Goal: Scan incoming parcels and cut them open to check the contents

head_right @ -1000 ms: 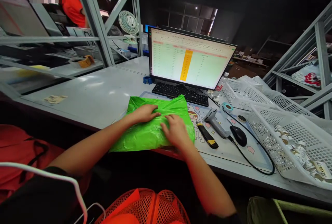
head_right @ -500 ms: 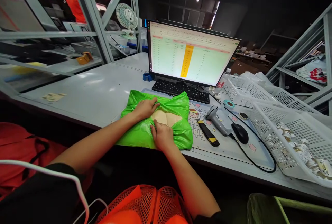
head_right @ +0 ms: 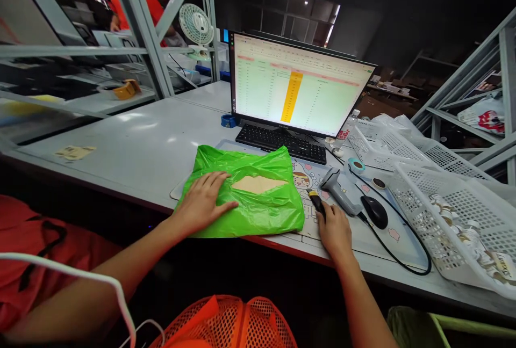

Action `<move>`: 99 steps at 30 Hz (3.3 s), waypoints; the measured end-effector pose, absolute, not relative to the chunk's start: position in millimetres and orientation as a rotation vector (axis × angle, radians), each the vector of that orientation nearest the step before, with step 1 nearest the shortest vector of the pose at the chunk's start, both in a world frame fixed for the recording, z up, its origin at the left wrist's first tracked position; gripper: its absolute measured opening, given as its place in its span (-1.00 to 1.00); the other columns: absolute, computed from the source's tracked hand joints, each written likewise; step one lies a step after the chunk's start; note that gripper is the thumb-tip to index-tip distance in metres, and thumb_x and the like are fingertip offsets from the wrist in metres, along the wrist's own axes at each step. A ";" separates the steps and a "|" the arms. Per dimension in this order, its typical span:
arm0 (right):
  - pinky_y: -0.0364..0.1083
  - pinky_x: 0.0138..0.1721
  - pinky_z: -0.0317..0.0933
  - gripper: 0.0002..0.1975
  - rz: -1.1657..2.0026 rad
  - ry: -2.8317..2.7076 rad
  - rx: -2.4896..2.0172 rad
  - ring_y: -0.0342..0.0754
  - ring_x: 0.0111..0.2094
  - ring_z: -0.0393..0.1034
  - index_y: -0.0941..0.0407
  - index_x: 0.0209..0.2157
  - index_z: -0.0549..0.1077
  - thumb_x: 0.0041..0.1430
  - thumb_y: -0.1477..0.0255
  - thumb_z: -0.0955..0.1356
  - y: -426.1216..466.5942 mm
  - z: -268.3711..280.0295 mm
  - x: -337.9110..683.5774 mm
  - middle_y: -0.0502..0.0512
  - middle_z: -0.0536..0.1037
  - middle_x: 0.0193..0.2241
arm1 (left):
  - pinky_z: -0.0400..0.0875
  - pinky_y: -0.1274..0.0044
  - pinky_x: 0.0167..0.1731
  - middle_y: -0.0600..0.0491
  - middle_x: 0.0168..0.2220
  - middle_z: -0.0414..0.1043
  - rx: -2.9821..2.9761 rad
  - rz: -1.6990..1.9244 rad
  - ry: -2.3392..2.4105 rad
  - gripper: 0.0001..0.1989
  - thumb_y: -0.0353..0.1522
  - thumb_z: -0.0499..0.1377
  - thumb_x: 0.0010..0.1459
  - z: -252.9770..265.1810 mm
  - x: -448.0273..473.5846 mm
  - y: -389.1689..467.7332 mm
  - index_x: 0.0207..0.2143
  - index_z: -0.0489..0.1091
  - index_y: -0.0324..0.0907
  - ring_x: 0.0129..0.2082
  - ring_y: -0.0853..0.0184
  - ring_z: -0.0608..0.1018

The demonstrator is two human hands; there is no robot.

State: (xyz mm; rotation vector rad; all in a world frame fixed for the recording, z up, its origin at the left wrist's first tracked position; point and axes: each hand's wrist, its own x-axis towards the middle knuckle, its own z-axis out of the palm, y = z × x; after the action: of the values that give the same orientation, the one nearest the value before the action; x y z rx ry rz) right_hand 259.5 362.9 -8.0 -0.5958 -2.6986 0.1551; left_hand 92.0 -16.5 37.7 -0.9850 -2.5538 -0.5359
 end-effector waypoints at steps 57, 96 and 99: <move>0.17 0.35 0.12 -0.53 0.589 -2.798 0.201 0.15 0.32 0.31 0.14 0.33 0.40 0.52 0.28 0.23 196.0 -1.6 191.8 0.23 0.47 0.31 | 0.20 0.25 0.38 -0.25 0.52 0.04 -1.238 -0.489 -3.085 -0.07 -0.06 0.30 0.22 39.1 9.6 47.7 0.49 0.06 -0.21 0.48 -0.05 0.21; 0.12 0.16 0.18 -0.61 0.198 -2.827 0.222 0.23 0.12 0.36 0.17 0.01 0.58 0.46 0.15 0.32 182.2 38.8 135.5 0.35 0.52 0.08 | 0.43 0.34 -0.13 -0.18 -0.12 0.65 -0.936 -0.348 -2.843 -0.63 -0.24 0.03 0.40 48.7 26.5 54.3 -0.02 0.60 -0.13 -0.07 -0.02 0.65; 0.13 0.26 0.11 -0.74 0.127 -2.742 0.382 0.19 0.12 0.35 0.14 -0.11 0.57 0.44 0.25 0.34 176.6 46.4 141.1 0.28 0.57 0.02 | 0.43 0.35 -0.15 -0.18 -0.09 0.65 -0.886 -0.382 -2.825 -0.62 -0.24 0.02 0.40 60.6 24.2 54.0 -0.03 0.62 -0.12 -0.09 -0.01 0.66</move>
State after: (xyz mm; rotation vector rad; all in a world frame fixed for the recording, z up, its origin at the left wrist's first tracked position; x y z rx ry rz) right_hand 141.1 176.6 46.4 0.3818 -2.7420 0.1265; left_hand 24.2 54.0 60.6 -0.8858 -2.8254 -0.3825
